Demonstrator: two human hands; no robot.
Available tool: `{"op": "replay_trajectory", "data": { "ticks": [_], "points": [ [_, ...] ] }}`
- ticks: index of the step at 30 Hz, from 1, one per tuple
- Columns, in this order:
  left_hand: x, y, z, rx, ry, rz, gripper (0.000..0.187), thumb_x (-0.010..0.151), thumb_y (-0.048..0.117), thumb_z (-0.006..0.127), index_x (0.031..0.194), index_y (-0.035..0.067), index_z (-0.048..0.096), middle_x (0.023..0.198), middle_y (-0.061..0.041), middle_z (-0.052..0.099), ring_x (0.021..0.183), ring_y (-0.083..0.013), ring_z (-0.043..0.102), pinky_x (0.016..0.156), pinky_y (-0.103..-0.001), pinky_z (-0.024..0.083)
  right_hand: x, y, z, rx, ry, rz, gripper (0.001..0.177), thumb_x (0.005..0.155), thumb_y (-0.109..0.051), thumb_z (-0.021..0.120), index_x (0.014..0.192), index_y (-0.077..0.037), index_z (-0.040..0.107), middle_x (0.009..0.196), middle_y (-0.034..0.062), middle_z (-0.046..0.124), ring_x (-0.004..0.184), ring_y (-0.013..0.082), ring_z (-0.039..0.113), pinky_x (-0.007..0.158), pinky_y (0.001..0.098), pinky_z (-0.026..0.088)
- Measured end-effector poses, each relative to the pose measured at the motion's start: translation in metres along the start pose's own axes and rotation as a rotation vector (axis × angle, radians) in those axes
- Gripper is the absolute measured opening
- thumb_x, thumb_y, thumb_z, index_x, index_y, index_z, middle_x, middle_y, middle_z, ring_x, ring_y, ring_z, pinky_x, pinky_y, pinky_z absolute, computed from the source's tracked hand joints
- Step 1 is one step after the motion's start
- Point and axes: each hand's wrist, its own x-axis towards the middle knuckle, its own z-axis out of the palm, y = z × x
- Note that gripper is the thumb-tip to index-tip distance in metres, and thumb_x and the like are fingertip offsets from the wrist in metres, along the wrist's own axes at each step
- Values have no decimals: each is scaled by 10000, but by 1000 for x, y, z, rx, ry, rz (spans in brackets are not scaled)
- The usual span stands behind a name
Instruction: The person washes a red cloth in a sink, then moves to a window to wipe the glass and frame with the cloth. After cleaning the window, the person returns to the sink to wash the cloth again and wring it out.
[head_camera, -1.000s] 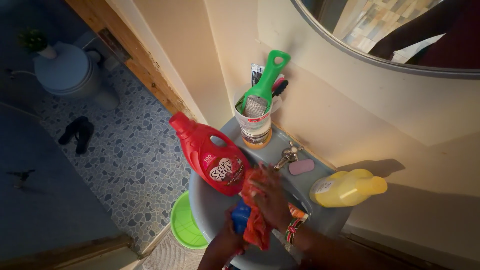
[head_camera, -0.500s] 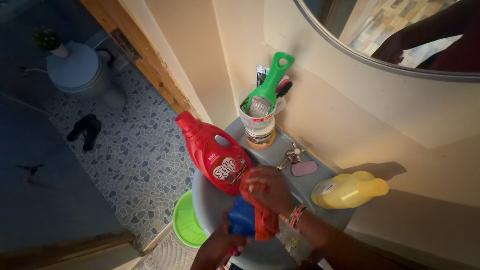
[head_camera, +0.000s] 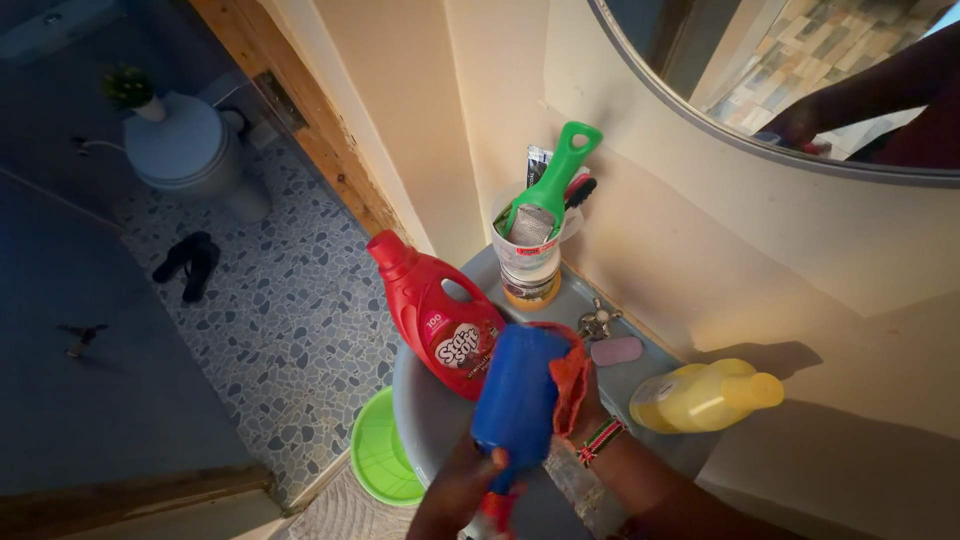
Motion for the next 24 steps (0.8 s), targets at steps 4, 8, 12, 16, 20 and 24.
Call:
{"op": "replay_trajectory", "data": {
  "ticks": [4,8,12,16,20,24],
  "points": [
    [9,17,31,40,117,83,1125,621,293,956,1518,110,301,1288,-122,626,1172,-288,648,999,-473,540,-11,-4,10,-97,-3,-208,488,1005,-384,590,1293,7,645,1225,237,666,1071,283,650,966,433,541],
    [7,33,36,142,71,363,1169,630,262,969,1508,128,210,1416,-107,517,1317,-250,549,1077,-431,488,-7,-20,1,-160,-184,-208,481,1030,-390,567,1291,8,638,1215,245,661,1057,270,645,955,415,543],
    [26,15,32,169,396,426,1052,683,270,894,1522,125,276,1379,-137,579,1226,-278,623,1003,-414,533,1,-17,4,-270,-37,-128,476,1056,-395,544,1290,10,632,1205,253,657,1043,257,639,944,398,545],
    [61,-14,29,-129,645,374,789,816,300,801,1469,37,445,1353,-205,618,1177,-340,639,988,-466,541,-34,-20,37,-696,119,-399,449,1040,-444,485,1223,-59,626,1170,157,636,1126,279,614,1047,429,480],
    [71,-18,28,-624,266,370,707,876,381,697,1449,44,454,1382,-199,599,1229,-359,619,1043,-505,522,-69,-42,57,-1021,43,-904,727,832,-459,768,1303,29,505,1396,278,455,1269,425,427,1031,542,370],
    [73,-19,32,-876,-56,279,752,899,557,589,1451,62,462,1403,-181,592,1265,-339,603,1080,-476,495,-69,-40,52,-1141,-46,-893,457,779,-397,830,1095,-119,653,1327,162,574,1209,374,501,1007,529,410]
  ]
}}
